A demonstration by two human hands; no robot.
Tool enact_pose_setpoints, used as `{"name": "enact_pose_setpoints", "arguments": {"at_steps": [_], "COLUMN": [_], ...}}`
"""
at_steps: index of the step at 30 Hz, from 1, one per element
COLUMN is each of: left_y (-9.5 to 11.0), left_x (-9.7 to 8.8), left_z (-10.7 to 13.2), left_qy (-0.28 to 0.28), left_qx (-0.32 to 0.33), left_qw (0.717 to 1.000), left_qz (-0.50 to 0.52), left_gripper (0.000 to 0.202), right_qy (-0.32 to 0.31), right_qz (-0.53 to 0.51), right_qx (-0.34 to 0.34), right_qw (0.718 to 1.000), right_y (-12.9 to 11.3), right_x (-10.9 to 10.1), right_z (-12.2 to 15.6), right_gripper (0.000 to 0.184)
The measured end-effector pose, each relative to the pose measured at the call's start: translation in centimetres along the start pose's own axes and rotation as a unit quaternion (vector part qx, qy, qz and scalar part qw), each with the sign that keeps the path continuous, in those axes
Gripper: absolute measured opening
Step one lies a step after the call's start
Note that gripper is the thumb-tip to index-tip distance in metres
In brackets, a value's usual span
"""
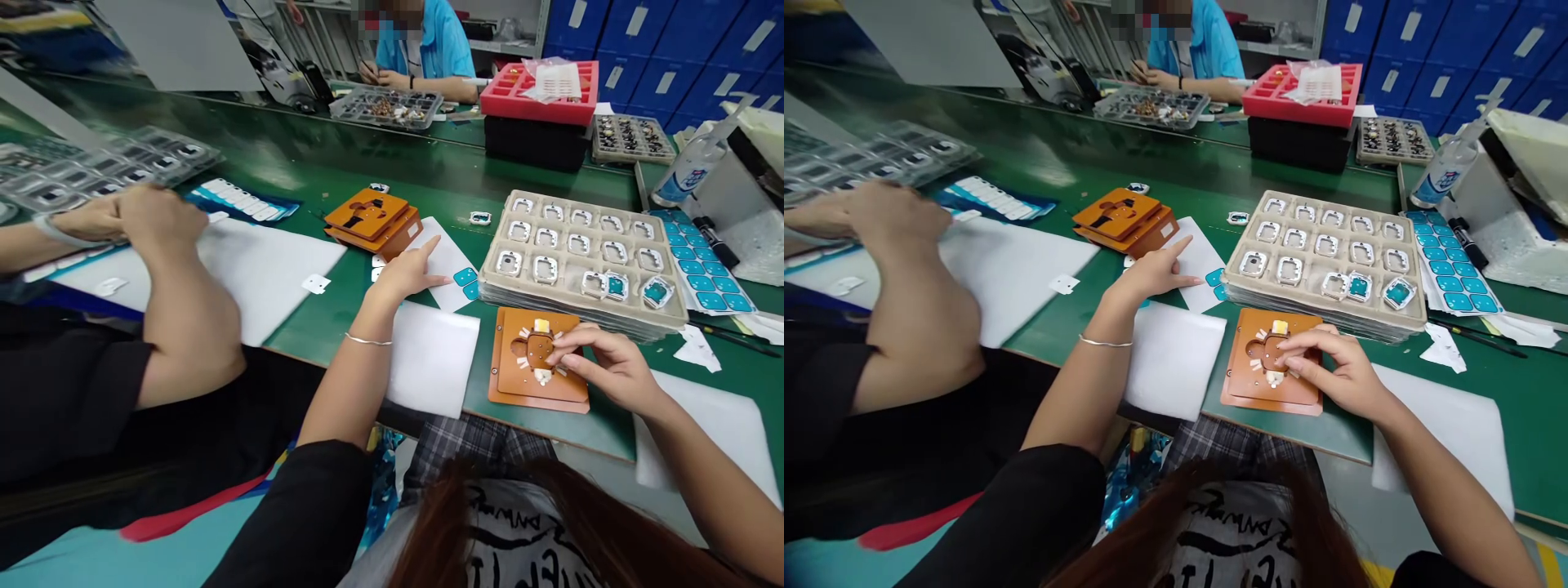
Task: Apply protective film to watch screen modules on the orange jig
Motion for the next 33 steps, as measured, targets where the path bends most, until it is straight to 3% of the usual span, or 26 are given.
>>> {"name": "enact_pose_setpoints", "arguments": {"at_steps": [4, 8, 17, 23, 27, 30, 33], "left_y": [1.6, 3.2, 2.8, 2.8, 3.7, 4.4, 5.8], "left_x": [0.0, 1.3, 2.3, 2.4, 1.8, 0.4, -2.5], "left_z": [0.1, 0.3, 0.5, 0.4, 1.1, 2.0, 3.6], "left_qy": [0.048, 0.046, 0.006, 0.013, 0.037, 0.067, 0.167], "left_qx": [0.021, -0.009, -0.094, -0.096, -0.058, -0.028, 0.04], "left_qw": [0.998, 0.999, 0.995, 0.992, 0.99, 0.985, 0.96], "left_qz": [0.016, 0.022, 0.045, 0.078, 0.119, 0.159, 0.222], "left_gripper": [0.059, 0.046, 0.047, 0.044, 0.03, 0.032, 0.025], "right_qy": [-0.009, -0.011, -0.026, -0.028, -0.027, -0.019, -0.008], "right_qz": [0.014, 0.019, 0.021, 0.028, 0.032, 0.025, 0.003], "right_qx": [-0.014, -0.037, -0.058, -0.054, -0.047, -0.041, -0.034], "right_qw": [1.0, 0.999, 0.998, 0.998, 0.998, 0.999, 0.999], "right_y": [-0.5, -0.9, -0.9, -0.9, -0.7, -0.6, -0.6], "right_x": [0.2, 0.2, 0.3, 0.2, 0.2, 0.1, -0.1], "right_z": [-0.3, -0.4, -0.3, -0.3, -0.3, -0.3, -0.3], "right_gripper": [0.015, 0.014, 0.009, 0.01, 0.011, 0.011, 0.01]}}
Point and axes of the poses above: each hand's wrist, its own z-axis away from the middle knuckle, its own x-axis out of the palm, y = z × x, the point moved 8 cm from there along -z, towards the middle knuckle, and after that the axes turned 10 degrees about y, right-handed, at the moved point
